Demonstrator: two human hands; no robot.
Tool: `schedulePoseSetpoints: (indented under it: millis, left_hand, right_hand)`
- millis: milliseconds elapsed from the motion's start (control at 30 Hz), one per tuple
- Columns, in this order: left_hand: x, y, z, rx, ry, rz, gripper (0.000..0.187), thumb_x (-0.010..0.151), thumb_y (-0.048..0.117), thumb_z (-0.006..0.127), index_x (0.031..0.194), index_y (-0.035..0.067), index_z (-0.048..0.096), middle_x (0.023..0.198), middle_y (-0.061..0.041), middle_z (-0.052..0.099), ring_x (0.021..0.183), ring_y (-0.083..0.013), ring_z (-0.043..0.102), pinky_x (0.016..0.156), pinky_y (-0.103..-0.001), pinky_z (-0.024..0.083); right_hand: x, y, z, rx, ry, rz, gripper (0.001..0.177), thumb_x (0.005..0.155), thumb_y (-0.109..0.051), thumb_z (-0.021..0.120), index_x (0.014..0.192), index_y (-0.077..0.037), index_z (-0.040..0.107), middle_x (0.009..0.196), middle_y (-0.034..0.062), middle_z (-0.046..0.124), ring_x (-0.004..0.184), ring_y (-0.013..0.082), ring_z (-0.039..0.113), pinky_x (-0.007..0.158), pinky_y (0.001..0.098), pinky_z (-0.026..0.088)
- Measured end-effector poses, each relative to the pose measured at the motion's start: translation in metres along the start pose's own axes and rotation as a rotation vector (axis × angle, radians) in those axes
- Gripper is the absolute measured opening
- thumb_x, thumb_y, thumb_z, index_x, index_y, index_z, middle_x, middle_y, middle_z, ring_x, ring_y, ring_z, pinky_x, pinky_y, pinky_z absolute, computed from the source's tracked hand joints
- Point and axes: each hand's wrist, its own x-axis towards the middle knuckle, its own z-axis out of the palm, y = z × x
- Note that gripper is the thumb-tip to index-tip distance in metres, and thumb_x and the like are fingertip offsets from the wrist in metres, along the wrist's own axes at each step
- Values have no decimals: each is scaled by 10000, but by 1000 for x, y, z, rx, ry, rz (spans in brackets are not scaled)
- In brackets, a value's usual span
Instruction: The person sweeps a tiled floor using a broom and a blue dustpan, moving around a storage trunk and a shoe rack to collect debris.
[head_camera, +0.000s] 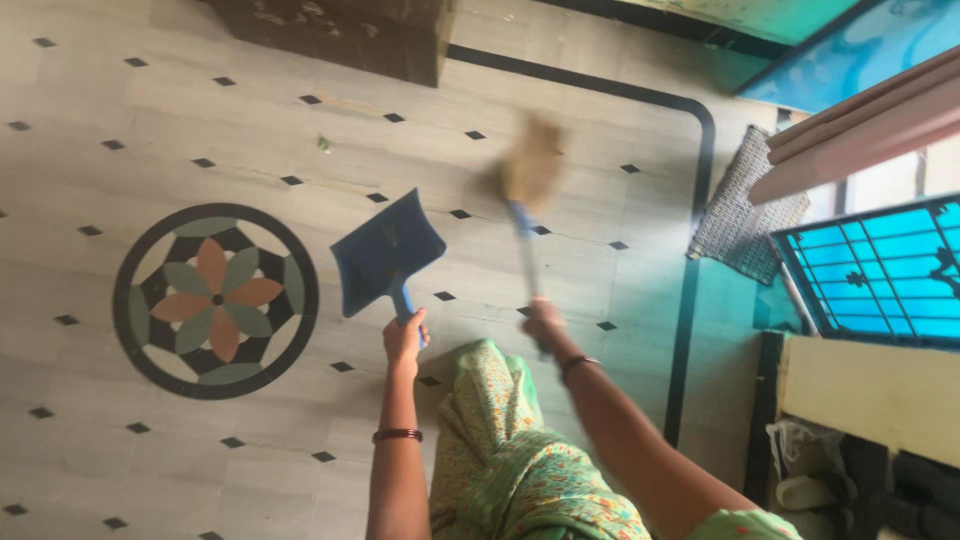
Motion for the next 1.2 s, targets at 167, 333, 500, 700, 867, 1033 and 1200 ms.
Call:
schedulePoseSetpoints:
  millis: [167, 333, 500, 700, 867, 1033, 1200]
  left_hand:
    - [-1, 2, 15, 64, 22, -6, 258, 865, 194, 768, 892, -23, 631, 656, -85, 596, 502, -155, 547, 462, -294, 440]
    - [1, 8, 31, 128, -1, -4, 230, 869, 194, 758, 894, -9, 653, 665, -67, 593, 511, -149, 544, 470, -286, 437]
    - [-6, 11, 43, 173, -14, 2, 256, 890, 215, 747, 884, -18, 640, 658, -75, 597, 510, -159, 554, 463, -292, 418]
    - [-23, 10, 40, 220, -11, 23, 278, 901, 261, 743, 884, -1, 652, 655, -59, 593, 507, -146, 555, 461, -293, 426]
    - [-25, -4, 22, 211, -42, 57, 346, 925, 337, 724, 888, 1, 654, 636, -65, 587, 485, -144, 551, 442, -288, 424]
    - [-33, -13, 1, 233, -35, 80, 420, 954, 376, 697, 859, -26, 624, 627, -71, 593, 479, -151, 554, 431, -292, 408]
    - [-53, -13, -27, 336, -39, 111, 449, 980, 407, 659, 843, -20, 633, 611, -86, 608, 488, -154, 561, 464, -276, 431]
  right_hand:
    - [-12, -115, -27, -4, -90, -101, 382, 841, -86, 624, 1207, 25, 625, 1060, 262, 715, 1018, 399, 715, 837, 474, 603]
    - [-9, -40, -89, 288, 174, -208, 662, 730, -40, 664, 1382, -87, 558, 956, 229, 714, 879, 374, 717, 740, 447, 570]
    - [-104, 74, -85, 372, 253, 59, 879, 667, 23, 667, 1497, -190, 470, 1015, 227, 702, 921, 374, 694, 785, 448, 558]
    - [-147, 95, -37, 305, 234, 304, 692, 791, -69, 633, 1443, -49, 401, 996, 278, 708, 951, 451, 683, 826, 507, 556]
    - [-163, 41, 30, 275, 91, 241, 510, 806, -217, 728, 1186, 12, 478, 1022, 271, 696, 989, 438, 689, 857, 511, 568]
    - [-156, -29, 60, 243, 16, -97, 539, 780, -152, 689, 1282, -33, 535, 1103, 285, 672, 1064, 436, 650, 888, 513, 547]
    - [-143, -39, -5, 520, 17, -63, 548, 750, -54, 659, 1295, 2, 636, 809, 200, 750, 675, 264, 738, 595, 384, 596]
